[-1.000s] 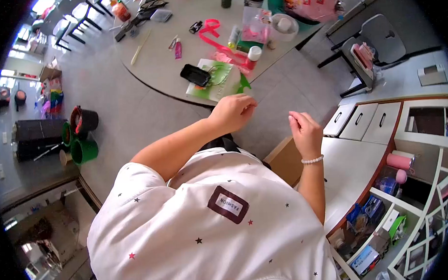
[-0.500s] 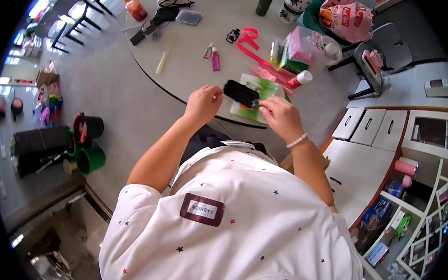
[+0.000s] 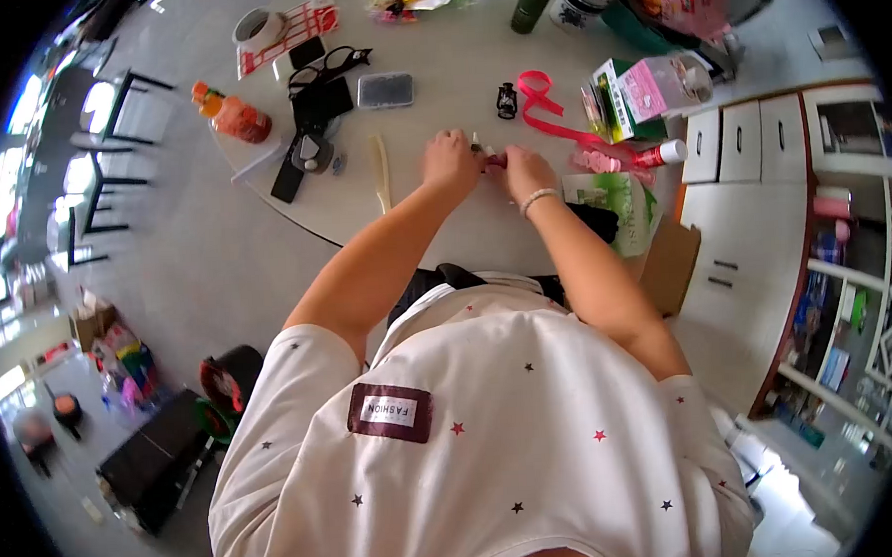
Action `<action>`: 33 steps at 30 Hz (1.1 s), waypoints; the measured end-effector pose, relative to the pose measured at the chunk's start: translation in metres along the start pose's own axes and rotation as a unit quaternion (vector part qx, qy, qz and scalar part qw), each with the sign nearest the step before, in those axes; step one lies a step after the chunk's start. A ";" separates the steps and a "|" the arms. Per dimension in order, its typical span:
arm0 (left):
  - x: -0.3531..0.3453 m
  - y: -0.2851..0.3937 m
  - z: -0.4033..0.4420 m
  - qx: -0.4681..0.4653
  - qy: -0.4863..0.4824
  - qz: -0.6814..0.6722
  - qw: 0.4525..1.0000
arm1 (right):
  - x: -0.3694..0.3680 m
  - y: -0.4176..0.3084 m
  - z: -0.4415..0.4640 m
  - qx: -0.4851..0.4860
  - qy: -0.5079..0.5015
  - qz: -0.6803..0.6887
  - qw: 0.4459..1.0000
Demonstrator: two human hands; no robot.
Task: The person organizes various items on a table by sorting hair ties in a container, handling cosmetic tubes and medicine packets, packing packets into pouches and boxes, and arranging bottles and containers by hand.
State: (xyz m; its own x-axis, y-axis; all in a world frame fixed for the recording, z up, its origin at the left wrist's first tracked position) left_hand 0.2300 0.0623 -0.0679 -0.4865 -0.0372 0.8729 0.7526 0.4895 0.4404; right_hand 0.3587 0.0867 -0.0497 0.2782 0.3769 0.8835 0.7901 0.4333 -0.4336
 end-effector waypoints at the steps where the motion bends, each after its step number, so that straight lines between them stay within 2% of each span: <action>1: -0.001 0.007 0.000 -0.018 -0.017 0.026 0.999 | -0.003 0.007 0.000 -0.021 -0.021 0.006 1.000; 3: -0.002 0.019 0.000 -0.046 -0.043 0.071 0.996 | -0.002 0.022 -0.004 -0.052 0.044 0.105 0.992; 6: -0.007 0.023 0.001 -0.056 -0.063 0.031 0.996 | 0.001 0.029 -0.008 -0.069 0.088 0.212 0.971; 9: -0.006 0.016 0.003 0.000 -0.176 -0.155 0.972 | -0.006 0.030 -0.006 -0.090 0.114 0.339 0.930; 11: -0.011 0.006 0.002 0.118 -0.251 -0.378 0.883 | 0.002 0.007 -0.003 -0.103 0.098 0.408 0.902; 12: -0.012 0.003 -0.001 0.174 -0.280 -0.480 0.813 | 0.016 -0.007 0.005 -0.014 0.116 0.259 0.959; 13: -0.010 0.003 -0.005 0.188 -0.309 -0.528 0.769 | 0.023 -0.017 0.008 0.025 0.104 0.155 0.982; 15: 0.000 0.004 -0.017 0.213 -0.363 -0.613 0.668 | 0.040 -0.040 0.013 0.100 0.077 -0.057 0.990; 16: 0.007 0.005 -0.022 0.225 -0.372 -0.622 0.651 | 0.037 -0.041 0.020 0.127 0.036 -0.084 0.988; 19: 0.008 -0.007 -0.019 0.163 -0.371 -0.648 0.645 | 0.056 -0.025 0.035 0.124 0.067 0.008 0.990; 20: 0.010 -0.009 -0.020 0.165 -0.381 -0.667 0.618 | 0.067 -0.015 0.036 0.109 0.102 -0.043 0.988; 22: 0.023 -0.009 -0.029 0.180 -0.385 -0.676 0.602 | 0.081 0.013 0.034 0.078 0.168 -0.144 0.972; 23: 0.030 -0.009 -0.034 0.188 -0.386 -0.680 0.595 | 0.068 0.042 0.039 0.035 0.106 -0.190 0.975; 25: 0.040 -0.006 -0.038 0.169 -0.374 -0.668 0.620 | 0.064 0.063 0.033 0.058 0.059 -0.204 0.976; 28: 0.061 0.002 -0.044 0.129 -0.337 -0.639 0.679 | 0.093 0.058 0.027 0.141 0.132 -0.034 0.981; 31: 0.104 0.032 -0.051 0.065 -0.203 -0.552 0.806 | 0.147 -0.013 -0.005 0.205 0.076 0.155 0.963; 33: 0.115 0.060 -0.061 -0.013 -0.237 -0.589 0.773 | 0.161 -0.046 -0.014 0.239 0.008 0.280 0.930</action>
State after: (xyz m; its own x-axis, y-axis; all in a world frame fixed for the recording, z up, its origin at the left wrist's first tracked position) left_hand 0.2455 0.0344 0.0718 -0.9440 -0.1171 -0.3086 -0.3301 0.3413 0.8801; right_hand 0.3747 0.1164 0.1150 0.5835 0.6421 0.4973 0.1877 0.4891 -0.8518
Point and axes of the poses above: each hand's wrist, its own z-axis towards the middle knuckle, its own x-axis out of the back of the hand, y = z × x, the point moved 7 cm from there along z, towards the middle knuckle, and after that the axes turned 15 degrees about x, right-handed, at the moved point
